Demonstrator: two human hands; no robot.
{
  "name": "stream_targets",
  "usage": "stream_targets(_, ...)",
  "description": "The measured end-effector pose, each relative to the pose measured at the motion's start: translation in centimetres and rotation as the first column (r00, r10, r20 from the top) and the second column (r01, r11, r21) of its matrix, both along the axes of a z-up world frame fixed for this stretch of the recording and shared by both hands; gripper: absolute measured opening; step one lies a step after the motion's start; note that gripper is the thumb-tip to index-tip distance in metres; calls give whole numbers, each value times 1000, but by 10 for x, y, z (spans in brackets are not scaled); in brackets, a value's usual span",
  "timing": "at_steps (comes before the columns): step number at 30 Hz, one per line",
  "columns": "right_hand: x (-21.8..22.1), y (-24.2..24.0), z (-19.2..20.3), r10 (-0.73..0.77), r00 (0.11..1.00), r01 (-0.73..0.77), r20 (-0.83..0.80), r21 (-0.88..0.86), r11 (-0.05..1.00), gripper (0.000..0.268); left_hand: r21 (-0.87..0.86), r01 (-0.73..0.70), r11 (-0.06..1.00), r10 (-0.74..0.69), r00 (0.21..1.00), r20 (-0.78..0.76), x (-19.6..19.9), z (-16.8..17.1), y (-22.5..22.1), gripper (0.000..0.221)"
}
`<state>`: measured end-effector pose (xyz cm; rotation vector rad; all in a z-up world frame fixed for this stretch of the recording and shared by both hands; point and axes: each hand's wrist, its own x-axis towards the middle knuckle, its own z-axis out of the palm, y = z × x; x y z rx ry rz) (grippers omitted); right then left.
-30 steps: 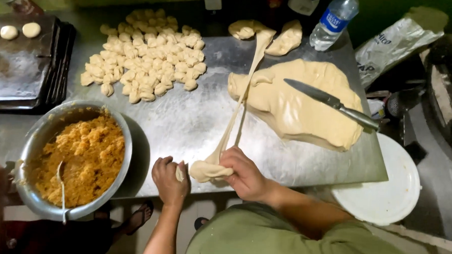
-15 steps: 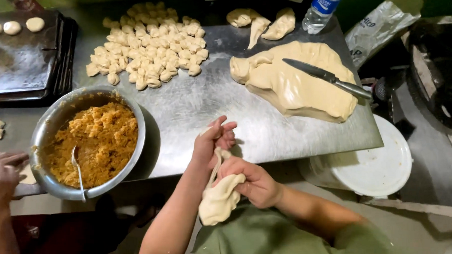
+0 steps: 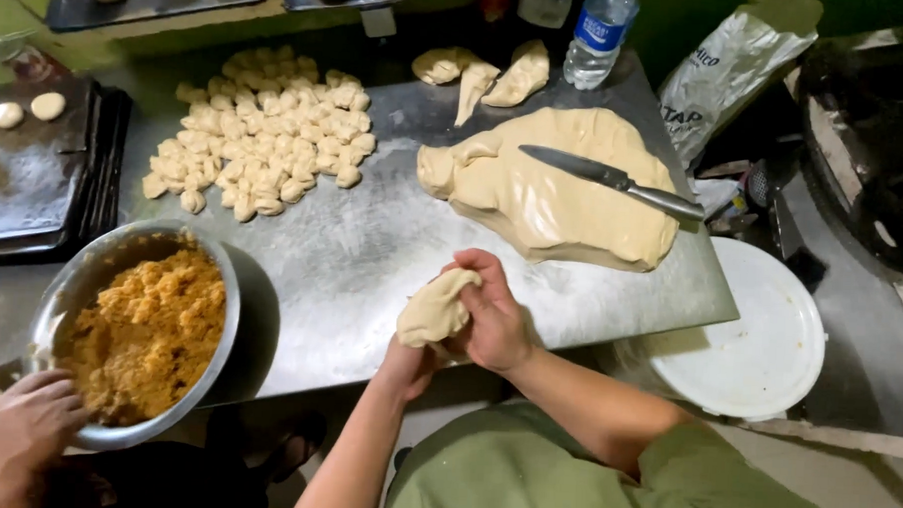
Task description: Filling and shaping dough portions into pastries on a bakery prep table
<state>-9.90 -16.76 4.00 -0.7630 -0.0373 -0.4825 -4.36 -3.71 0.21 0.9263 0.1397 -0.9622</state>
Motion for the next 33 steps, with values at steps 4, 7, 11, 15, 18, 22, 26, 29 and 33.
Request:
stream_targets(4,11,-31,-12,25,996,-34,-91,-99,995,31,-59,-228,972,220,969,-111,-11,0,5,49)
stream_targets(7,14,-47,-20,137,977,-183,-165,-311,933,29,-264,-404,876,426,904,29,-8,7,0,49)
stream_targets(11,31,-59,-17,213,927,-352,-307,-910,218,29,251,-654,714,592,755,284,-15,-16,-9,19)
stream_targets(15,28,-79,-53,63,976,-203,-209,-976,-84,52,234,-762,604,736,646,202,-32,-10,-25,21)
stream_targets(18,21,-86,-31,44,915,-403,-401,-912,72,42,505,-703,501,578,706,409,-40,17,-37,17)
stream_targets(22,15,-80,-11,177,752,-581,-635,-765,-277,71,643,-485,593,275,872,405,-30,29,-51,43)
stream_targets(26,18,-76,-40,330,792,-518,-514,-851,-81,65,524,-529,668,481,844,238,-14,27,-57,49)
stream_targets(29,15,-90,9,232,966,-136,-115,-987,80,59,9,-637,771,618,751,234,-16,5,-30,63)
stream_targets(33,20,-77,7,260,965,79,22,-974,-213,77,353,-533,769,281,777,563,-22,5,-13,54)
